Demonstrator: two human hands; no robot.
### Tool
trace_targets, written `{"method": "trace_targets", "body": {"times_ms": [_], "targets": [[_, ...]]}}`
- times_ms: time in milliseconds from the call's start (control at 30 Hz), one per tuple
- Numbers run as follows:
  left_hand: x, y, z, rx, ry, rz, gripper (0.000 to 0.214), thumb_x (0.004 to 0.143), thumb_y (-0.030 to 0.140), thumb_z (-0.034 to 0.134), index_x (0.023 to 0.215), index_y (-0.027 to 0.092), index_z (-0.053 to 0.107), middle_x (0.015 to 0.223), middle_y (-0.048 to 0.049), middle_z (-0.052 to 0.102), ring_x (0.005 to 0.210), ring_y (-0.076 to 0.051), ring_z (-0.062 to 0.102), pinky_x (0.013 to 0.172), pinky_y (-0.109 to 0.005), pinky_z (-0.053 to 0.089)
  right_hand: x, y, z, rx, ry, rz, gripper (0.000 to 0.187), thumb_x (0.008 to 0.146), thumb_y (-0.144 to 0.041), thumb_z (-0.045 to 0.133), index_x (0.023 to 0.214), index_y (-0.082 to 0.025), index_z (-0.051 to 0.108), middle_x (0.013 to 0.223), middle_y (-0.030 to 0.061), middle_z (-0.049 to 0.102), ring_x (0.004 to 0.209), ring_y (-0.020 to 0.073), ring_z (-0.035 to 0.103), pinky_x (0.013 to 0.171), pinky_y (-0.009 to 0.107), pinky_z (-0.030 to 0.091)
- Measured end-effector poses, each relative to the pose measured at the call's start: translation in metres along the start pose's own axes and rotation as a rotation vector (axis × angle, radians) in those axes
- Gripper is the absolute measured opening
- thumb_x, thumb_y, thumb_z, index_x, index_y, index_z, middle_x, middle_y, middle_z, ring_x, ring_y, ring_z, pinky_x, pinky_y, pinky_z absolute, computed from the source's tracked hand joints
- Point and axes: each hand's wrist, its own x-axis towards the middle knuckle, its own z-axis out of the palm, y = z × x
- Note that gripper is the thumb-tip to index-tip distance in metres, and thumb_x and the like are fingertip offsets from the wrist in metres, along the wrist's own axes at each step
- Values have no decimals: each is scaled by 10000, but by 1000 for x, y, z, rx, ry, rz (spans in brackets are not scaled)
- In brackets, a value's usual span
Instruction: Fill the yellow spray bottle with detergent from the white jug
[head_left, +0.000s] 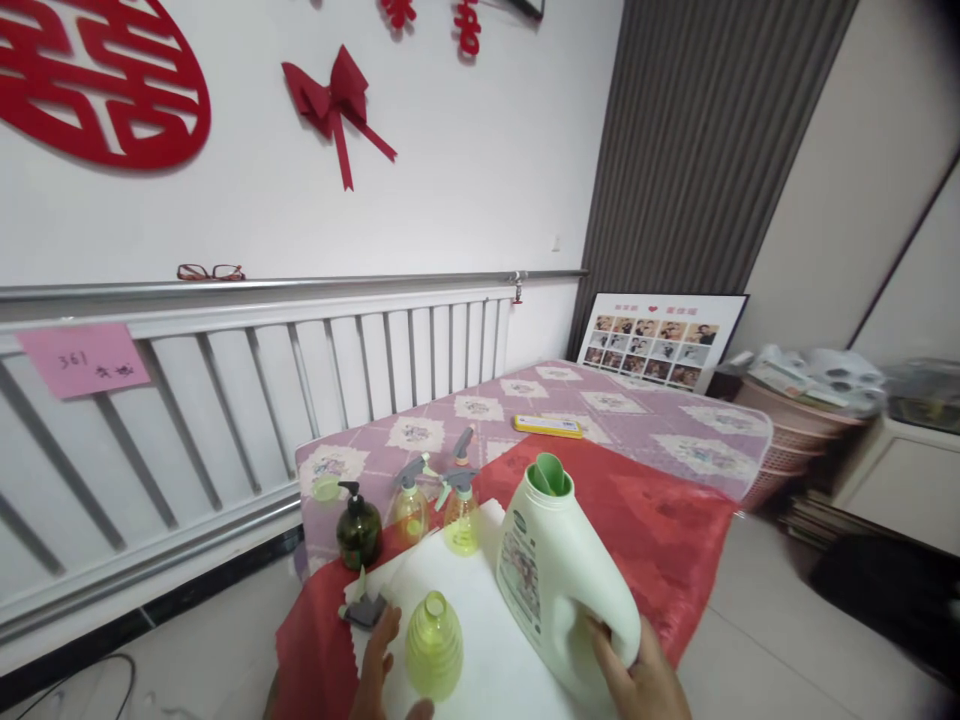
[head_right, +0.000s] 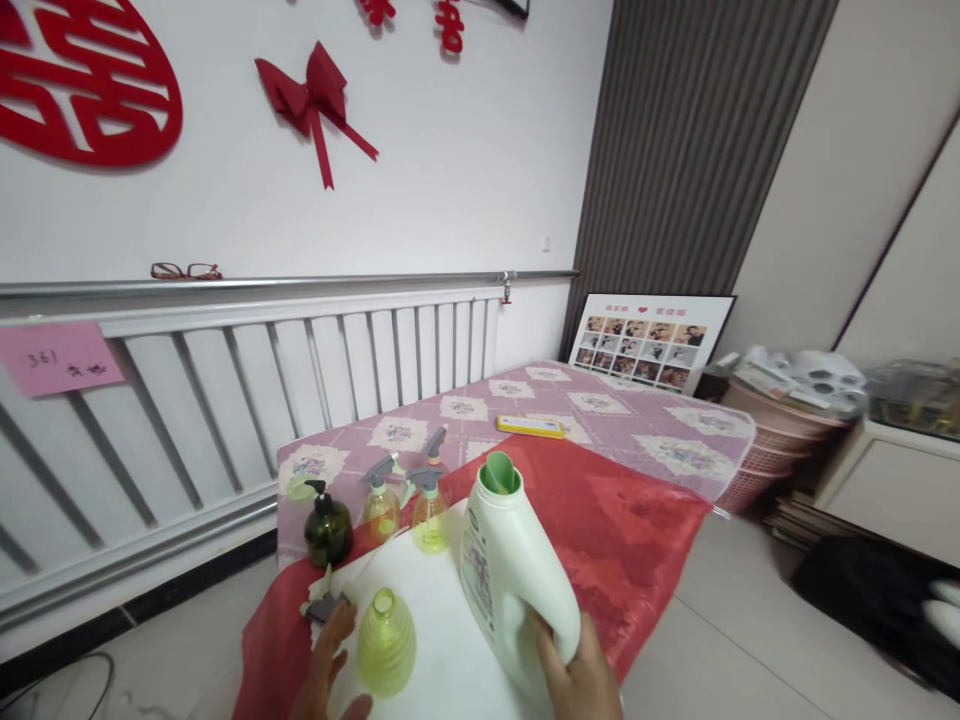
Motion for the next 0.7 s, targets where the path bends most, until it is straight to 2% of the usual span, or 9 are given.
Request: {"method": "trace_targets", "body": {"times_ms": [67,133,200,267,400,567,700], "targets": [[7,-8,-17,94,130,3,728,829,460,559,1478,170,406,1541,-183,499,1375,-324,547,1075,-469,530,1,6,1,-27,-19,23,577,694,-696,568,991,-207,647,933,115,792,906,325,724,737,387,571],[20,-10,-36,260,178,37,586,854,438,501,1356,139,557,1480,-191,560,1380,-337,536,1127,-501,490,3,10,2,-25,-30,17,576,701,-692,572,997,-203,647,945,120,792,922,330,725,739,388,572],[35,-6,-53,436,118,63,516,848,365,475,1276,124,636,1429,-192,606,1351,-343,559,1172,-539,438,4,12,2,-9,-17,-6,550,695,-668,606,991,-207,655,929,107,796,904,320,730,733,376,575],[47,6,-66,601,-7,61,515,852,263,461,1331,147,611,1495,-159,558,1403,-310,511,1205,-503,400,5,11,1,3,17,-31,500,684,-633,643,958,-215,666,883,86,800,857,304,732,711,361,576],[59,36,-76,852,-212,-7,674,759,62,464,1406,225,557,1588,-109,463,1486,-299,403,1212,-460,369,4,1,-1,5,44,-53,433,673,-593,660,891,-219,677,815,69,794,803,293,732,672,346,573],[62,61,-80,881,-303,-2,681,744,29,451,1372,247,598,1601,-107,446,1504,-328,368,1229,-466,317,-1,-15,-3,-8,56,-83,406,668,-587,649,856,-228,673,781,58,783,785,295,728,663,358,572],[60,67,-85,876,-322,48,619,708,47,510,1271,248,669,1584,-105,471,1509,-336,357,1240,-478,291,-5,-15,-3,-30,37,-107,397,676,-575,655,863,-225,664,739,41,765,736,281,714,650,360,567]]}}
